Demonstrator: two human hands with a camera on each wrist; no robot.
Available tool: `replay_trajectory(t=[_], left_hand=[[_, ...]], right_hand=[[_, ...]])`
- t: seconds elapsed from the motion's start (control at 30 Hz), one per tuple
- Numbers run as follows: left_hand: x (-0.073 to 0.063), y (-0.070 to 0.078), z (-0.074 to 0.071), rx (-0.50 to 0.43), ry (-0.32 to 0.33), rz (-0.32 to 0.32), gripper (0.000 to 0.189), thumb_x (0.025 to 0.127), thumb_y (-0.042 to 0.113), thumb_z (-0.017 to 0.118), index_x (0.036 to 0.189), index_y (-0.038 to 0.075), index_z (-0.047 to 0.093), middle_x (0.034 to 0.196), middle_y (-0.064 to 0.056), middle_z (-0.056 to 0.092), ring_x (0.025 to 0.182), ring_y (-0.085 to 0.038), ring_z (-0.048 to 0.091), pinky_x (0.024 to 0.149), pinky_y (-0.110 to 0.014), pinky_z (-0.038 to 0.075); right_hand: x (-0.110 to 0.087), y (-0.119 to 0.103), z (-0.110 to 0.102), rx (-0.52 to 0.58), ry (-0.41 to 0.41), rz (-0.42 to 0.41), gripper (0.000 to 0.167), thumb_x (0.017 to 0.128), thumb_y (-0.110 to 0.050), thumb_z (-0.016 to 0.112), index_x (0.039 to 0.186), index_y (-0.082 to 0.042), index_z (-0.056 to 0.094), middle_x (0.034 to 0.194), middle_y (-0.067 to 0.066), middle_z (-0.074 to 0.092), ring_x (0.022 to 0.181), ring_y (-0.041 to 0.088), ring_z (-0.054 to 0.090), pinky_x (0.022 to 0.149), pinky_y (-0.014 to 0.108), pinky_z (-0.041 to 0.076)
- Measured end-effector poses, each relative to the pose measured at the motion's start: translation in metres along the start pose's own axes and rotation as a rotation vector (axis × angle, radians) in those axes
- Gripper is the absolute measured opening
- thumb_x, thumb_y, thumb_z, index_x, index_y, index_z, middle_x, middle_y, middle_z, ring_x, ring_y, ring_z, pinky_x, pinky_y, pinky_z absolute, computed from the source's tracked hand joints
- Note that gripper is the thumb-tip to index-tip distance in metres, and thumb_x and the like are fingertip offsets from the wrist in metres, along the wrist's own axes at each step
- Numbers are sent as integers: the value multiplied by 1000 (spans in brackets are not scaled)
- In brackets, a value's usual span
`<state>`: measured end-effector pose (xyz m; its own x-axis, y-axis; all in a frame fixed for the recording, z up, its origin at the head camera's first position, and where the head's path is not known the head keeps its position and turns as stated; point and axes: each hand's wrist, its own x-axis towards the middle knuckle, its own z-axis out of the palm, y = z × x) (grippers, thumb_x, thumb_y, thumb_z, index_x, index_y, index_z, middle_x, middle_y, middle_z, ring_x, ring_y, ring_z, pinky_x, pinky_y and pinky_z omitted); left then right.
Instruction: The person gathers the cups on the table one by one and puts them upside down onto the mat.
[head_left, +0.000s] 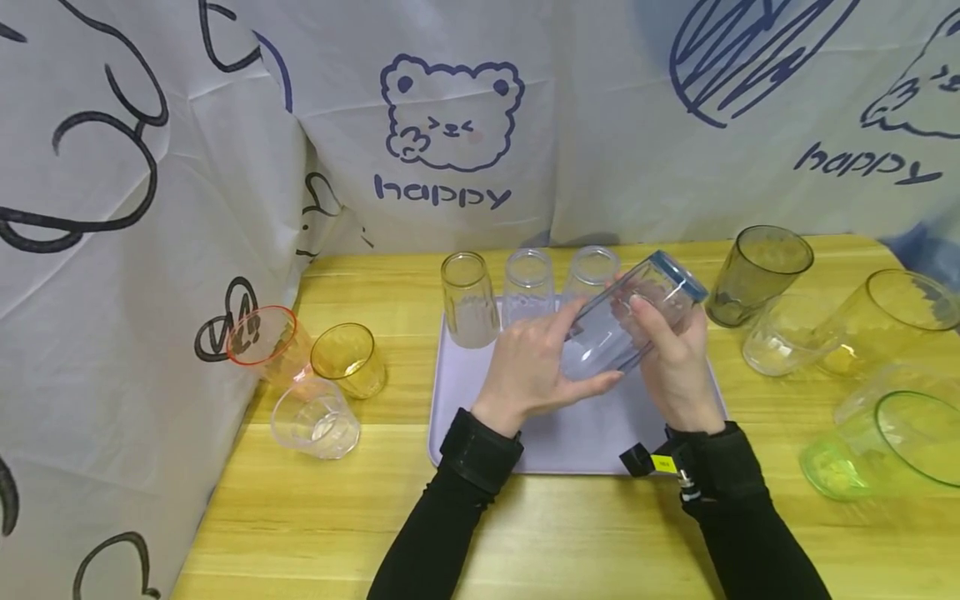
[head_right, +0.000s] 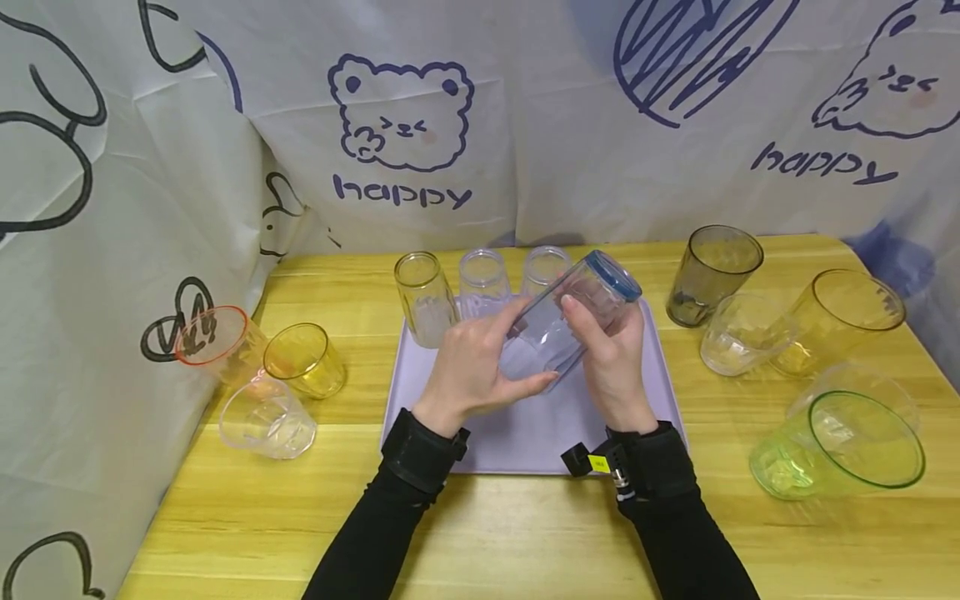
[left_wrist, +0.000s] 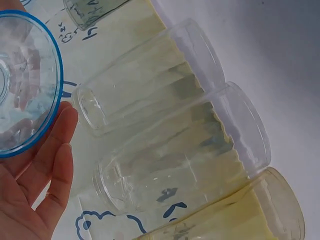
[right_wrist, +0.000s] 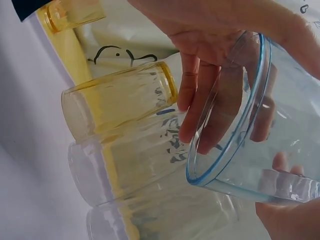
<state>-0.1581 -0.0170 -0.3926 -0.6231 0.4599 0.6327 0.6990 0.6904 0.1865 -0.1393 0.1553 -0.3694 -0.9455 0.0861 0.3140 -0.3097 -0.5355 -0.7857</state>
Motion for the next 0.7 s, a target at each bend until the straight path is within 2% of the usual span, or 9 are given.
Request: replay_trajectory(t=[0.13,0.23,0.37,0.47,0.57,0.7], left_hand=[[-2,-3,-3,33,1,13,90,67,70,79,131,10,59,71,4,70,59,-8,61,55,-23,49],[-3,-8,-7,10,-10,16,78,75,63,77,130,11,62,85,0,76,71,-12,71,64,-24,56],[-3,-18,-17,-4,32,-15,55,85,47,71,126,11,67,110,-4,78,94,-18,75,77,-29,61],[0,-26,-25,27,99,-50,42,89,36,67,123,11,69,113,-5,76,99,-21,73,82,-32,61],[5,-33,-32,74,137,-85,37,90,27,67,123,11,68,118,-6,74,106,-23,70,91,-35,59],[10,-44,-37,149,102,-143,43,90,28,70,130,12,63,129,-8,67,120,-27,62,107,-42,50]], right_hand=[[0,2,0,4,9,-9,42,94,6,55,133,-9,49,117,6,68,112,18,69,105,33,54],[1,4,-4,-28,-4,-33,42,93,9,54,131,-9,52,114,4,68,108,16,68,100,28,55],[3,6,-12,-154,-5,-91,44,89,12,57,128,-7,56,112,3,67,104,13,65,92,23,55],[4,5,-19,-266,15,-133,49,85,13,62,128,-9,55,114,3,66,105,14,64,92,22,55],[6,4,-26,-379,23,-173,54,82,14,66,130,-8,52,115,2,64,105,13,63,91,20,54],[12,7,-34,-510,49,-222,62,79,14,70,133,-6,47,117,0,60,102,14,57,87,20,48]])
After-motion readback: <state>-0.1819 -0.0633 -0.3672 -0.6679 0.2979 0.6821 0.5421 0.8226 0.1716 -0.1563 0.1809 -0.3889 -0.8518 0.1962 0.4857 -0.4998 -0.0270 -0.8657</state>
